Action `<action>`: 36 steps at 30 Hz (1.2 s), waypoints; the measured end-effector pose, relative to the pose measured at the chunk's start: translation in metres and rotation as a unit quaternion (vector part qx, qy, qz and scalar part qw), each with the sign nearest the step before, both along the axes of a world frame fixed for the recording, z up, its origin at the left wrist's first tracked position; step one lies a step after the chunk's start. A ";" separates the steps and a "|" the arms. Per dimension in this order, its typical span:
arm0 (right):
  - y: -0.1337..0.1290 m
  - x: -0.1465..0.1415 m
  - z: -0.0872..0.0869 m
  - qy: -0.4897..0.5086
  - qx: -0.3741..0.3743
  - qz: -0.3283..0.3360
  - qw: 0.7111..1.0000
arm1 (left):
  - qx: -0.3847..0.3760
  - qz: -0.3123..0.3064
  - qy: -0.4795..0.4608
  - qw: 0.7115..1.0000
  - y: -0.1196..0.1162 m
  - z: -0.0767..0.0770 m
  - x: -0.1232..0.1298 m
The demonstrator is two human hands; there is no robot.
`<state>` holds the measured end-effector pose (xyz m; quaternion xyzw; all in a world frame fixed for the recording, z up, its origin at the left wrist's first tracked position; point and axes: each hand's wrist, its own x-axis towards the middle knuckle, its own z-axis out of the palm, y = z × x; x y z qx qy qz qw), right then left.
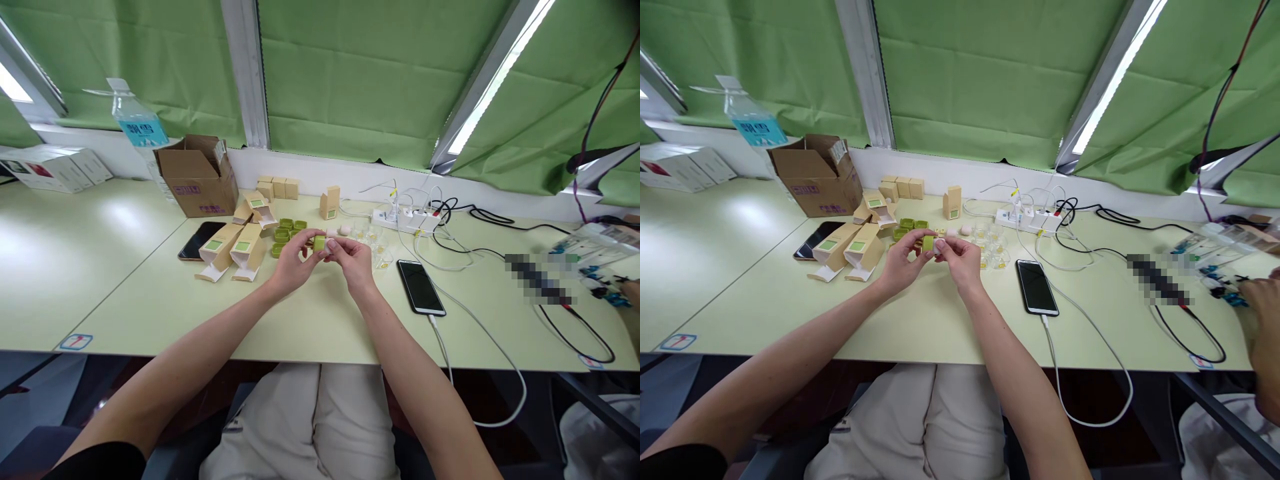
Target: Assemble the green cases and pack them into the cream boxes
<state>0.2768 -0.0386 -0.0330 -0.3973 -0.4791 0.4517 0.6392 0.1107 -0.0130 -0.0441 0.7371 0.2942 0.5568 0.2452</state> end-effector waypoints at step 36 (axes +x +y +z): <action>-0.006 0.008 -0.013 -0.450 0.391 -0.151 0.789 | -0.325 -0.292 -0.132 0.890 -0.001 0.013 -0.013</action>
